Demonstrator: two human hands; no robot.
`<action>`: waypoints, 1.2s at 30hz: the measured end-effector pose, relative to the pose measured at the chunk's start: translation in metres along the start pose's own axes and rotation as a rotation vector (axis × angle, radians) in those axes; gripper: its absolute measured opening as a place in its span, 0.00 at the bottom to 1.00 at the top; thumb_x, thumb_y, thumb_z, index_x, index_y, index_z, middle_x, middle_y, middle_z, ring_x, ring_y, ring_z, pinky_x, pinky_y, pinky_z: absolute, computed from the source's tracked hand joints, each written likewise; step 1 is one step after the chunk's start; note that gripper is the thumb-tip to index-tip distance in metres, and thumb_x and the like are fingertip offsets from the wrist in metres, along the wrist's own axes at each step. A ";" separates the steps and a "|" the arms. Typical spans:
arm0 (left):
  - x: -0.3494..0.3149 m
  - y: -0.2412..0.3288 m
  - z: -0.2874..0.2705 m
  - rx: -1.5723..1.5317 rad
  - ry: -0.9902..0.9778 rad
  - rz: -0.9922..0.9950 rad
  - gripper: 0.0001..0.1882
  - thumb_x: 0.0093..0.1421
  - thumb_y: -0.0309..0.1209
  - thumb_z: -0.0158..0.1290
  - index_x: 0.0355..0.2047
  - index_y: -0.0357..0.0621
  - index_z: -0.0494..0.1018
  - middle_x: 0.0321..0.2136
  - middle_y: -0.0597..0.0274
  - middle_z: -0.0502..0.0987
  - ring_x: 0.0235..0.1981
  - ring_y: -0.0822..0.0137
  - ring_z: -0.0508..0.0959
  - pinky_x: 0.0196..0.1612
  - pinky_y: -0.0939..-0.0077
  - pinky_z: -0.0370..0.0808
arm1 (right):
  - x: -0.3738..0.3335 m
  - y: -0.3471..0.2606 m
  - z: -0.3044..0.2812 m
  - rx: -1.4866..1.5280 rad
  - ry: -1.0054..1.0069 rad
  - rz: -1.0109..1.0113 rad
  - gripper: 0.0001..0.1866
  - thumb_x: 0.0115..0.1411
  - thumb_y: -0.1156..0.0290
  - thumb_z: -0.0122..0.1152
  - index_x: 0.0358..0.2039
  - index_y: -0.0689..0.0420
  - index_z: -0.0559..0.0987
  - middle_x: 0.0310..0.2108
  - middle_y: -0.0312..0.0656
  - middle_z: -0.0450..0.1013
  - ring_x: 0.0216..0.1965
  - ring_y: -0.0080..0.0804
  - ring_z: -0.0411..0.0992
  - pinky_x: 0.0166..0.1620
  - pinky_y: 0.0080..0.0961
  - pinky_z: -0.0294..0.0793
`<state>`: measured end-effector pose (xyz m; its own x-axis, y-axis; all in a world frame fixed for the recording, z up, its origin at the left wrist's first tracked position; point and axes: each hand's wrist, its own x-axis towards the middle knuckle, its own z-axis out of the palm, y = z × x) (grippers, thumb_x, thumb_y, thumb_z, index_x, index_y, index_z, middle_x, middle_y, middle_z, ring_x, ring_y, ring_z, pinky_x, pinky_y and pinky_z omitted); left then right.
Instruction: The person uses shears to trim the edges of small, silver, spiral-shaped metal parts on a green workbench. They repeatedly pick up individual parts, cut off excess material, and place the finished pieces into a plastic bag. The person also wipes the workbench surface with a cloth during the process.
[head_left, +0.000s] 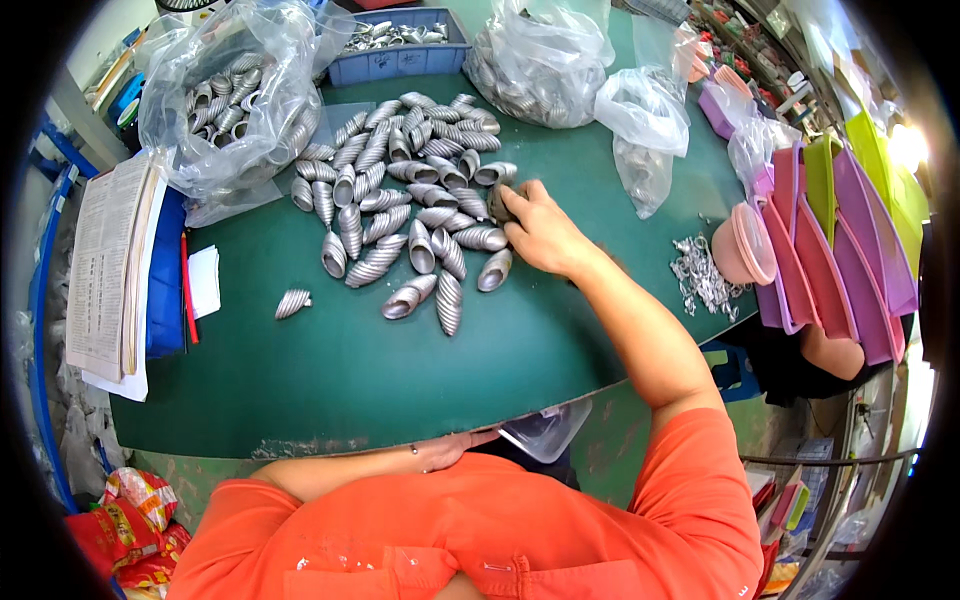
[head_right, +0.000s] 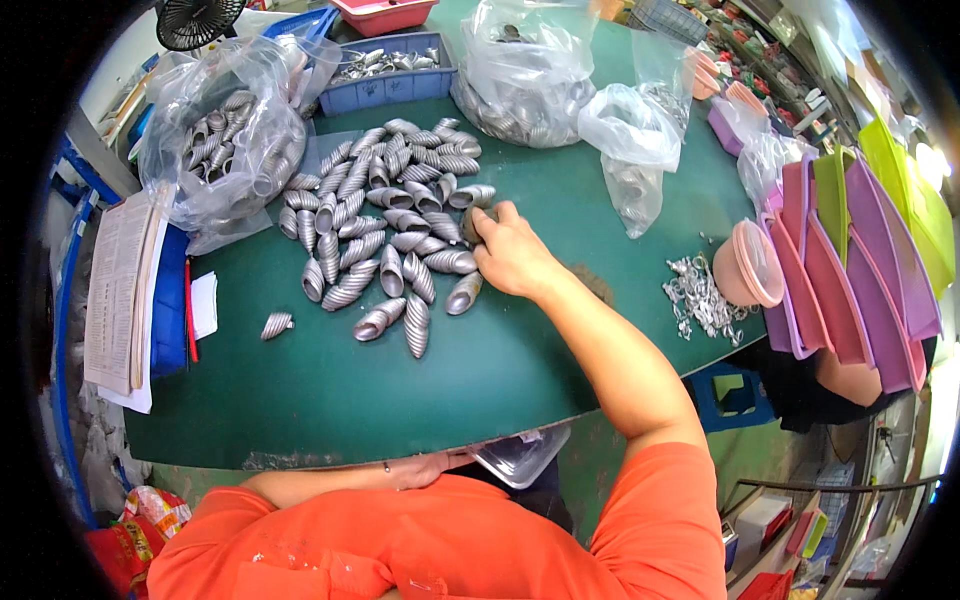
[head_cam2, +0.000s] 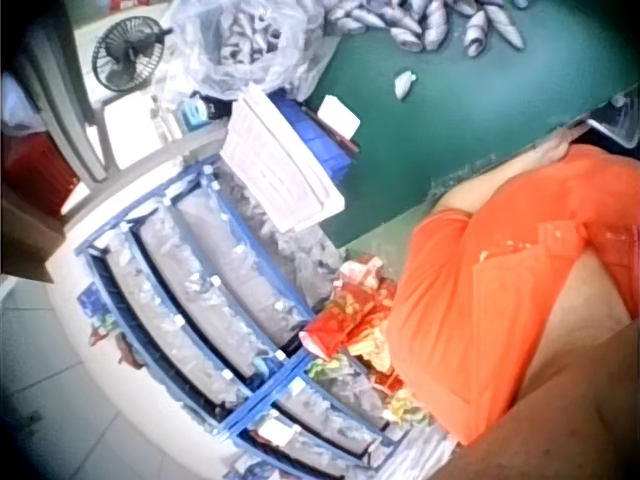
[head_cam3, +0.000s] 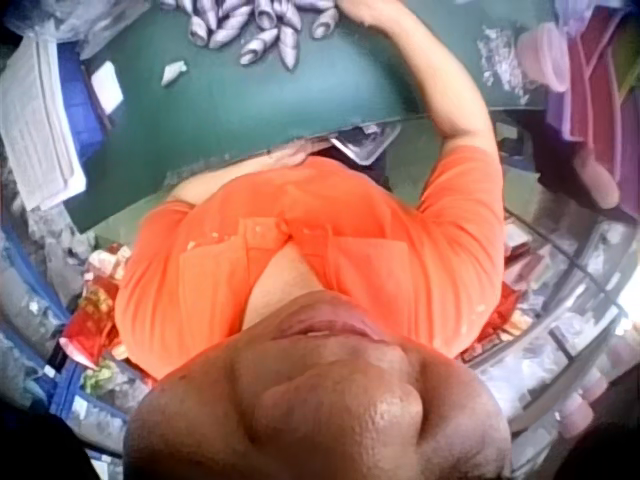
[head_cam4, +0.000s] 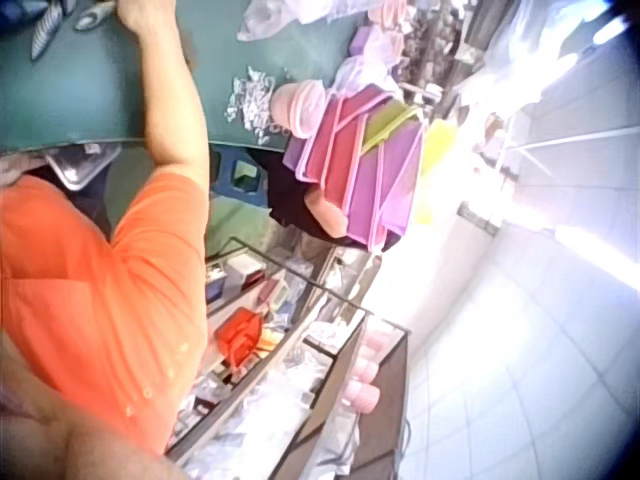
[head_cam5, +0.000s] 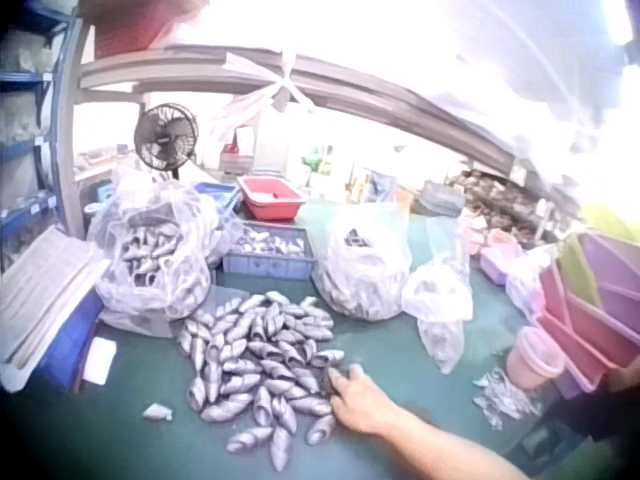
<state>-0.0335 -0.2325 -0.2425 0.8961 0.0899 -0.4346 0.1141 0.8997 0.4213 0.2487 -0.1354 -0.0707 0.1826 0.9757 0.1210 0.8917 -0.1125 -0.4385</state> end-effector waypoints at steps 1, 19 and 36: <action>-0.001 -0.001 0.001 0.023 -0.020 0.031 0.17 0.67 0.39 0.45 0.50 0.43 0.69 0.51 0.56 0.72 0.54 0.61 0.71 0.60 0.57 0.67 | 0.000 0.003 -0.005 0.084 0.090 0.011 0.27 0.51 0.72 0.55 0.55 0.57 0.69 0.46 0.57 0.66 0.49 0.54 0.67 0.55 0.41 0.67; 0.000 0.003 -0.005 0.045 -0.080 0.013 0.19 0.65 0.40 0.49 0.50 0.41 0.69 0.49 0.55 0.72 0.52 0.61 0.72 0.59 0.58 0.68 | 0.053 0.080 -0.003 -0.134 0.026 -0.074 0.19 0.57 0.71 0.56 0.50 0.39 0.79 0.57 0.36 0.63 0.55 0.42 0.60 0.59 0.39 0.58; -0.054 0.048 0.060 -0.067 0.026 -0.152 0.13 0.63 0.27 0.51 0.47 0.41 0.69 0.48 0.59 0.70 0.52 0.60 0.71 0.60 0.58 0.67 | -0.097 0.015 -0.009 0.141 0.094 -0.092 0.20 0.55 0.77 0.55 0.49 0.47 0.78 0.54 0.46 0.65 0.55 0.48 0.61 0.58 0.40 0.59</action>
<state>-0.0509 -0.2192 -0.1512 0.8591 -0.0386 -0.5103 0.2176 0.9301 0.2959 0.2476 -0.2332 -0.0811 0.1472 0.9580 0.2463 0.8407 0.0099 -0.5414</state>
